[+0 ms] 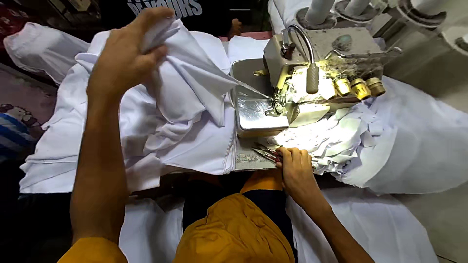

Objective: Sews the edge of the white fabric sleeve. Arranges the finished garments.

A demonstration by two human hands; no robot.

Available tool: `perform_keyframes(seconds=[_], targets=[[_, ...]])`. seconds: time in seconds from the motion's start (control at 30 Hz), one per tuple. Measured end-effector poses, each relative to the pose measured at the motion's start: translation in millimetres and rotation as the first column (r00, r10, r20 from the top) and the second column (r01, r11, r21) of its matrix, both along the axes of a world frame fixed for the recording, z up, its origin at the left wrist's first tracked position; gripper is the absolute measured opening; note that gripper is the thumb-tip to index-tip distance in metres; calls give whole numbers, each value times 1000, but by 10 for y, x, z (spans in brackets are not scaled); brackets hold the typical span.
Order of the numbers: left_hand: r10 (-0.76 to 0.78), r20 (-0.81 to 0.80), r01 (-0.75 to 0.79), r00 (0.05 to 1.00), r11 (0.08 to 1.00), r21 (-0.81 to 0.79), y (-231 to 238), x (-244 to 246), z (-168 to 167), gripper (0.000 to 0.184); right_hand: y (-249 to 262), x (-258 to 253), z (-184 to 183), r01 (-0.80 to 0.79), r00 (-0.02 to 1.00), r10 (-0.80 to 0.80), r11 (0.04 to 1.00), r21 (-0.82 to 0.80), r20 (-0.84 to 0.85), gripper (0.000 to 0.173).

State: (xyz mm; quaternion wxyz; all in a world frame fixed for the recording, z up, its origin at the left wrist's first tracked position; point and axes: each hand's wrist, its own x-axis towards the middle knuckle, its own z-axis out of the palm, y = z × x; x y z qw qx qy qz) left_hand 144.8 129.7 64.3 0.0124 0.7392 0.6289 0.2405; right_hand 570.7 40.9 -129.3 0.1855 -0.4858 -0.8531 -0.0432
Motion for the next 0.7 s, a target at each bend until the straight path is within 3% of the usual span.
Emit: perform_keyframes(seconds=[0.13,0.23,0.3,0.37,0.4,0.47,0.7], targets=[[164,92,-160,982,986,-51,-592,-257,-11,49,-63,48,207,-35,997,31,997,-64,-64,21],[218,233,-219,948,976,-25,-948,-327,-203,51,-139,56,474,-179,938,86,950,-257,-335,26],[224,316,-240,922,971,12,-1134,-327,-341,52,-142,19,669,-399,803,62,795,-457,-593,40],[215,368,-254,905,965,60,-1271,-303,-454,52,-79,-121,806,-676,569,-125,491,-549,-813,41],[222,384,-271,896,959,77,-1322,-270,-484,51,-39,-215,857,-751,493,-238,368,-548,-837,40],[242,391,-302,888,948,98,-1397,-209,-512,52,48,-433,948,-787,441,-373,275,-552,-816,40],[253,394,-325,884,937,129,-1444,-182,-553,52,388,-901,1070,-784,345,-582,252,-567,-736,46]])
